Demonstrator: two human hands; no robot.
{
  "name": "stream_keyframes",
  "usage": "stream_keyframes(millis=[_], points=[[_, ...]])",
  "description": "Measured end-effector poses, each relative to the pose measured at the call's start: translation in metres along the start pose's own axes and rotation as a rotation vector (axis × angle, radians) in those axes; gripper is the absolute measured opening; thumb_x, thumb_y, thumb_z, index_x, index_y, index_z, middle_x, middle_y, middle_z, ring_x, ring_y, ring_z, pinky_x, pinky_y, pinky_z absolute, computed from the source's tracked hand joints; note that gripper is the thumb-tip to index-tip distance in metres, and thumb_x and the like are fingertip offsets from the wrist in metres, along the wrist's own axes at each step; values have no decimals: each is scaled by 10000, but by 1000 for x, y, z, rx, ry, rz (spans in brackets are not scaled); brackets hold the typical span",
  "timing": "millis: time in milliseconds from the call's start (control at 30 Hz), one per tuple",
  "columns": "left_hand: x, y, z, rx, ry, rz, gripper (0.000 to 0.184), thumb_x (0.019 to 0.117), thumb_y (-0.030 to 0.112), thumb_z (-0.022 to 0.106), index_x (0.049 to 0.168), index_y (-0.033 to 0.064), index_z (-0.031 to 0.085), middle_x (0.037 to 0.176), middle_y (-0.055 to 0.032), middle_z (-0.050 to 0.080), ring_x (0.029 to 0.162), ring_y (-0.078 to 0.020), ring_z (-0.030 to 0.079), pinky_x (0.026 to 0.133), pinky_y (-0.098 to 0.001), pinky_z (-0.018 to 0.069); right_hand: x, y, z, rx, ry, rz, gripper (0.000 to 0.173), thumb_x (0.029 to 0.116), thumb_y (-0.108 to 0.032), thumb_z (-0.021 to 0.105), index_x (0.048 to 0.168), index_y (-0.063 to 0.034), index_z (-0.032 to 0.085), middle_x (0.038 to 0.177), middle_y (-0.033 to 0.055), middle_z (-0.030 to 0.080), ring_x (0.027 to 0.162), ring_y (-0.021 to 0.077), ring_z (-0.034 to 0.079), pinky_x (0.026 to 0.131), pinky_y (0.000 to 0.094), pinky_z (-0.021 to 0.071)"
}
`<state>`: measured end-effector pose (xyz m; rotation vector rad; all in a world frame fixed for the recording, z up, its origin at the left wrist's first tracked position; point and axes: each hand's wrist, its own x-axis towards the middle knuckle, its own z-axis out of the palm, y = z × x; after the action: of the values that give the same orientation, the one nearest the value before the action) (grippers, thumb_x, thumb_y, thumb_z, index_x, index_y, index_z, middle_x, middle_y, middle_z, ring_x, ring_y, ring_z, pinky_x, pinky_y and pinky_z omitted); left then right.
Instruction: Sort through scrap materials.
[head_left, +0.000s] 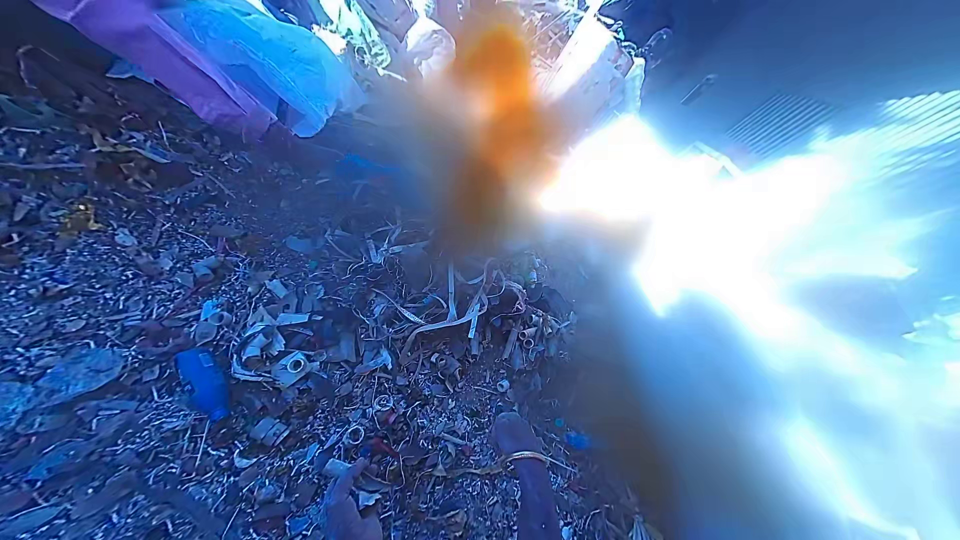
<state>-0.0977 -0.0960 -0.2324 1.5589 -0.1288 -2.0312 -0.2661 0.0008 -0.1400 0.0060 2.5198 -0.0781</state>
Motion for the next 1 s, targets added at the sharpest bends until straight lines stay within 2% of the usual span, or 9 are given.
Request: stream_keyframes(millis=[100, 200, 267, 333, 433, 533, 800, 900, 1000], points=[[0, -3, 0, 19, 17, -8, 68, 999, 76, 507, 1053, 70, 549, 893, -51, 569, 766, -135, 583, 700, -284, 519, -3, -3, -1, -38, -9, -6, 386, 1070, -226, 421, 1215, 15, 686, 1302, 207, 657, 1272, 362, 577, 1052, 589, 399], [-3, -2, 2, 9, 14, -19, 95, 1003, 69, 498, 1088, 57, 538, 921, -61, 545, 792, -153, 569, 734, -298, 512, -8, -8, -4, -76, -7, 8, 384, 1070, -246, 442, 1234, 3, 683, 1322, 201, 652, 1292, 358, 573, 1058, 579, 408], [12, -14, -5, 16, 13, 10, 54, 988, 89, 514, 1030, 87, 549, 838, -26, 572, 726, -132, 591, 672, -296, 528, -2, -6, 1, -129, 35, 18, 403, 1067, -288, 440, 1242, -24, 689, 1319, 178, 664, 1290, 350, 584, 1056, 580, 423], [16, -18, -7, 20, 7, 13, 44, 990, 98, 511, 1020, 95, 544, 819, -16, 570, 704, -121, 586, 645, -284, 523, 6, -3, 9, -143, 104, 12, 404, 1052, -291, 445, 1201, -32, 716, 1278, 173, 690, 1275, 352, 598, 1070, 601, 397], [16, -19, -5, 8, 6, 8, 34, 1002, 101, 511, 1024, 106, 536, 812, -7, 572, 686, -97, 599, 620, -253, 538, -9, -11, -3, -162, 52, 23, 422, 1073, -294, 405, 1238, -34, 694, 1325, 156, 668, 1308, 325, 575, 1083, 558, 397], [17, -20, -5, 1, -2, 8, 37, 1003, 91, 512, 1026, 105, 537, 806, -5, 572, 686, -96, 596, 629, -254, 535, -14, -15, -6, -160, 44, 28, 428, 1077, -297, 411, 1256, -20, 684, 1345, 170, 655, 1324, 332, 564, 1094, 559, 390], [20, -24, -4, 43, 1, -3, 59, 1009, 114, 501, 1050, 101, 542, 846, -14, 572, 731, -113, 595, 669, -281, 531, 5, -5, 5, -162, 64, 18, 409, 1059, -301, 440, 1184, -23, 713, 1269, 181, 685, 1254, 362, 604, 1020, 587, 436], [17, -23, 1, 48, 22, -19, 93, 1007, 108, 505, 1087, 87, 549, 871, -26, 563, 761, -121, 587, 700, -287, 523, 0, -11, 0, -155, 48, 45, 408, 1054, -293, 443, 1213, -17, 698, 1300, 182, 671, 1285, 347, 588, 1047, 579, 420], [17, -23, 4, 56, 42, -18, 79, 1013, 98, 507, 1073, 77, 553, 860, -31, 567, 744, -126, 591, 690, -283, 526, -3, -15, 0, -176, 83, 26, 404, 1070, -251, 428, 1310, -4, 640, 1370, 180, 633, 1333, 316, 556, 1100, 548, 379]])
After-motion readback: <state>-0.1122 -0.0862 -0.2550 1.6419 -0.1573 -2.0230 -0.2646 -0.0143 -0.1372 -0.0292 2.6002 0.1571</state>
